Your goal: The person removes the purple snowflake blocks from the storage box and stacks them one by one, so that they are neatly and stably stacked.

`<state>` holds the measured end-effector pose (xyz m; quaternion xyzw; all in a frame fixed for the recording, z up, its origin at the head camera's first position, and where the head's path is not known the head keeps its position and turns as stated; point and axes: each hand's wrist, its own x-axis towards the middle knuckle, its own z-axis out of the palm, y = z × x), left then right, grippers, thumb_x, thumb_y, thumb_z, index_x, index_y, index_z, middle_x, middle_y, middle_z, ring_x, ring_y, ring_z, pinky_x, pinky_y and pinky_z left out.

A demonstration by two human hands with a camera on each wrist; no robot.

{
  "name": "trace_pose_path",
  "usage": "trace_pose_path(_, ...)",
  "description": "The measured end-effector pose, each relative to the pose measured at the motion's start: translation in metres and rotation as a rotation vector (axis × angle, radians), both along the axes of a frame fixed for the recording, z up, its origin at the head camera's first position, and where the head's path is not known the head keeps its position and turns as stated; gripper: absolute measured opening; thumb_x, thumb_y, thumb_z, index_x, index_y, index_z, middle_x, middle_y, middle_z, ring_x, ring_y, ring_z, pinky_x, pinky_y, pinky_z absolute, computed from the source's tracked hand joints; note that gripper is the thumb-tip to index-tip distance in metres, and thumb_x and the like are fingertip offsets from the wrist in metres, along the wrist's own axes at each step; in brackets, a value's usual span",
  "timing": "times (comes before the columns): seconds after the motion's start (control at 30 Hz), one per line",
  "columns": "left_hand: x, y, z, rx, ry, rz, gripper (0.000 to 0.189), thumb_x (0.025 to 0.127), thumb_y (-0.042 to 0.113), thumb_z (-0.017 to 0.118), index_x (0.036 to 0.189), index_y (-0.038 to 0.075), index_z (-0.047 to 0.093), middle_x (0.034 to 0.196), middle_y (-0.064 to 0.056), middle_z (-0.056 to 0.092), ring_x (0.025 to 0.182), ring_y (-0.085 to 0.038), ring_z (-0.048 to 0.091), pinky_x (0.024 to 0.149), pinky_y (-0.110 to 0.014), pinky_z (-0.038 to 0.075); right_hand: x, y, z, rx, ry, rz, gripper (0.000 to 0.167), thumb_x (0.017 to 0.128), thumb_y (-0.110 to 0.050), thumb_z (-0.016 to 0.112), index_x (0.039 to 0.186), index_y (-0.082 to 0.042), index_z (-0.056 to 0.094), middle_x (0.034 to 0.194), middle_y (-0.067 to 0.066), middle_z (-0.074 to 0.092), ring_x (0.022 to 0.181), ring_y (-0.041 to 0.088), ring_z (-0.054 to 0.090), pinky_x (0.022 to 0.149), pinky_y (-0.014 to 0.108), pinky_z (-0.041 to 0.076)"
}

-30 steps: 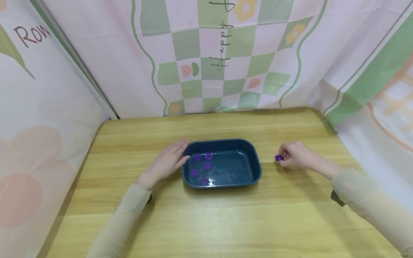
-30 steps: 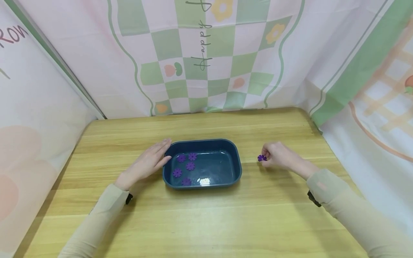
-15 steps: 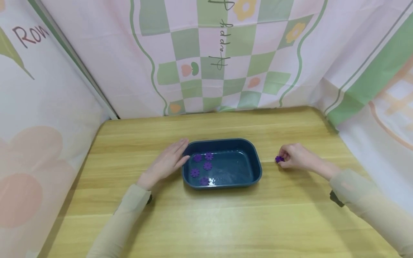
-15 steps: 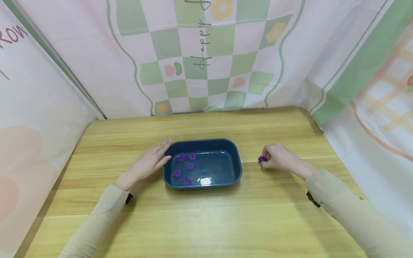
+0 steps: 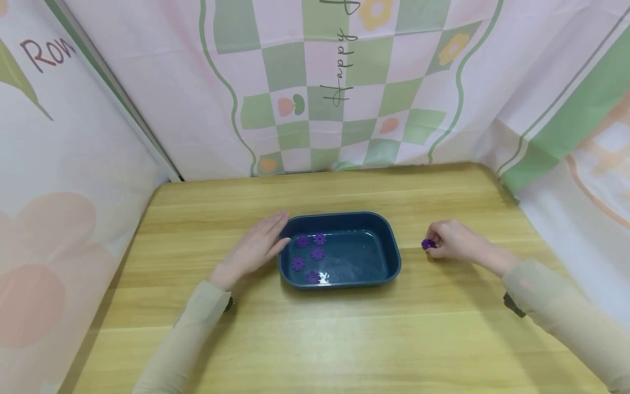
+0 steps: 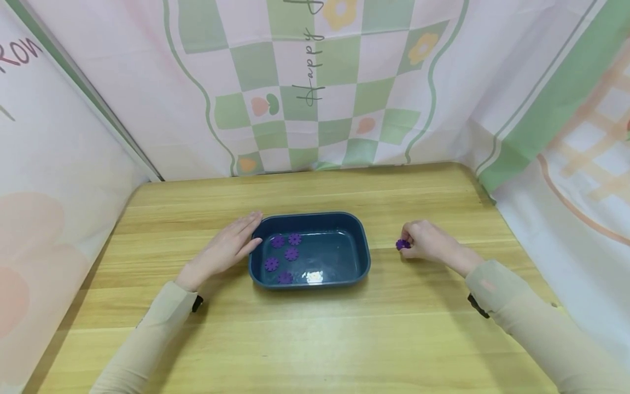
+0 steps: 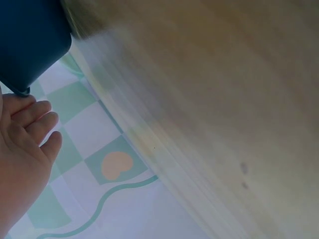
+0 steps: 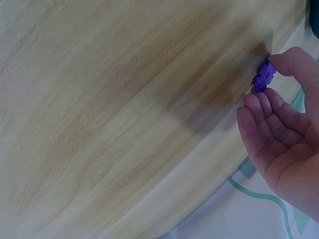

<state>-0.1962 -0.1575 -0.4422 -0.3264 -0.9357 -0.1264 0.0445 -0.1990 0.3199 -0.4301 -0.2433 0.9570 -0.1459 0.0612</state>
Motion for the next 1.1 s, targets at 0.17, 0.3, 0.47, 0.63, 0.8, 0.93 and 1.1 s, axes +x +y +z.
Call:
trace_pose_path(0.17,0.0004,0.0001,-0.0003,0.005,-0.006,-0.001,0.062,0.106,0.039,0.043,0.154,0.000,0.032,0.159,-0.017,0.035,0.150,-0.031,0.033,0.123,-0.050,0.031,0.0004,0.0001,0.0003,0.006,0.004,0.004,0.020,0.074,-0.010,0.081,0.085,0.001,0.067,0.076,0.004,0.067,0.068,0.010,0.060,0.059,0.019,0.053)
trace_pose_path(0.3,0.0006,-0.0001,-0.0008,0.004,-0.013,0.005,0.062,0.106,0.039,0.043,0.154,0.001,0.031,0.160,-0.017,0.034,0.150,-0.031,0.032,0.123,-0.050,0.031,0.0002,0.0006,0.0008,0.013,0.009,0.005,0.019,0.076,-0.010,0.080,0.086,0.001,0.068,0.076,0.004,0.068,0.068,0.010,0.061,0.059,0.017,0.053)
trace_pose_path(0.47,0.0005,-0.0001,-0.0008,0.010,-0.019,0.010,0.061,0.107,0.038,0.042,0.154,0.000,0.031,0.160,-0.018,0.034,0.150,-0.031,0.032,0.123,-0.050,0.031,0.0006,-0.0012,0.0026,0.005,0.009,0.014,0.017,0.078,-0.009,0.080,0.086,0.002,0.069,0.077,0.005,0.069,0.068,0.010,0.062,0.060,0.019,0.055)
trace_pose_path(0.63,0.0006,-0.0004,-0.0018,0.013,-0.003,0.000,0.061,0.106,0.038,0.042,0.153,0.000,0.033,0.159,-0.018,0.035,0.150,-0.031,0.033,0.123,-0.050,0.032,0.0007,-0.0027,0.0034,0.019,0.001,0.010,0.018,0.079,-0.011,0.080,0.087,0.001,0.070,0.078,0.005,0.070,0.069,0.011,0.063,0.061,0.021,0.056)
trace_pose_path(0.8,0.0000,-0.0004,-0.0027,0.020,0.003,-0.001,0.061,0.106,0.038,0.043,0.153,0.000,0.033,0.159,-0.018,0.035,0.150,-0.031,0.033,0.123,-0.050,0.032,0.0004,-0.0021,0.0032,0.023,0.012,0.022,0.017,0.079,-0.010,0.080,0.086,0.001,0.070,0.077,0.006,0.070,0.068,0.011,0.063,0.061,0.022,0.056)
trace_pose_path(0.93,-0.0004,-0.0006,-0.0028,0.019,0.000,0.001,0.061,0.106,0.038,0.042,0.153,0.000,0.032,0.159,-0.018,0.035,0.150,-0.032,0.033,0.123,-0.050,0.032,0.0005,-0.0016,0.0029,0.012,0.038,0.041,0.017,0.078,-0.009,0.081,0.085,0.002,0.070,0.076,0.007,0.070,0.067,0.014,0.064,0.060,0.023,0.057)
trace_pose_path(1.1,-0.0006,-0.0010,-0.0028,0.014,0.003,-0.002,0.062,0.106,0.039,0.041,0.154,0.000,0.031,0.159,-0.018,0.035,0.150,-0.032,0.033,0.123,-0.050,0.032,0.0031,-0.0021,0.0066,-0.027,0.017,0.010,0.018,0.078,-0.009,0.080,0.087,0.002,0.070,0.078,0.007,0.071,0.069,0.013,0.065,0.064,0.027,0.059)
